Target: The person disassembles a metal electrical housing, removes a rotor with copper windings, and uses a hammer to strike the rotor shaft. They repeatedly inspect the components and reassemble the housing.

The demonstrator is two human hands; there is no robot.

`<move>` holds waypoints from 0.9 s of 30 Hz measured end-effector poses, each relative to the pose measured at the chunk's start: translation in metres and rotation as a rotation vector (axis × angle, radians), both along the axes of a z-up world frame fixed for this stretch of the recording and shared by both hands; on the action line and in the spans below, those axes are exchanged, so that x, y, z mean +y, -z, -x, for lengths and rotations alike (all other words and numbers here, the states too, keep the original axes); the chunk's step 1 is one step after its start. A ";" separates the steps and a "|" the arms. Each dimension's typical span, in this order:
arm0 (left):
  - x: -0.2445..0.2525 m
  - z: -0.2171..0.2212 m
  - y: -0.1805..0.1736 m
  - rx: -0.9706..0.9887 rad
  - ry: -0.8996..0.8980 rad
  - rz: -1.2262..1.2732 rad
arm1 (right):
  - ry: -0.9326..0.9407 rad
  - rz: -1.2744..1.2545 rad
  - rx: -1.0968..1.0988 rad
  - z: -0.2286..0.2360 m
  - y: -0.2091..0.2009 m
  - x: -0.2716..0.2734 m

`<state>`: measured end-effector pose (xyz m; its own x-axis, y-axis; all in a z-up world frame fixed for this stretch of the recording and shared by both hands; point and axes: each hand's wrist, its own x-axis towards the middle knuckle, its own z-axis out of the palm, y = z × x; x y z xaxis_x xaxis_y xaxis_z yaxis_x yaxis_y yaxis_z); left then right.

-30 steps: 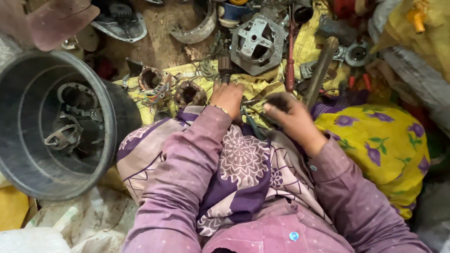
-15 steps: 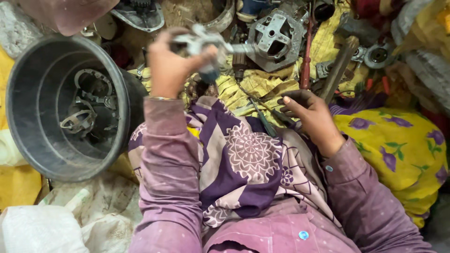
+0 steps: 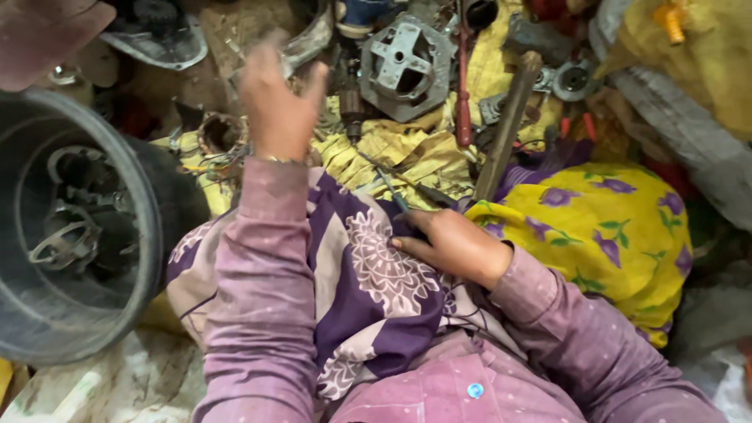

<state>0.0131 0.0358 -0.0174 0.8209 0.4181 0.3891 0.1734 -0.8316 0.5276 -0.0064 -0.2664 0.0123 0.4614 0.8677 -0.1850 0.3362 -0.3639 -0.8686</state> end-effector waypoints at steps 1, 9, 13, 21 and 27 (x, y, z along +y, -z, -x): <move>-0.017 0.000 0.000 0.015 0.097 0.042 | -0.007 0.066 -0.003 -0.002 -0.003 0.000; -0.175 0.010 0.049 0.520 0.578 0.661 | -0.410 0.225 0.019 -0.001 -0.036 -0.016; -0.209 0.027 0.080 0.193 0.846 0.621 | 0.651 -0.255 0.494 -0.040 -0.033 -0.049; -0.210 0.017 0.126 0.609 0.470 1.285 | 1.343 -0.491 0.735 -0.091 0.012 -0.066; -0.182 0.000 0.113 0.565 0.403 1.690 | 1.099 -0.473 0.981 -0.083 0.033 -0.047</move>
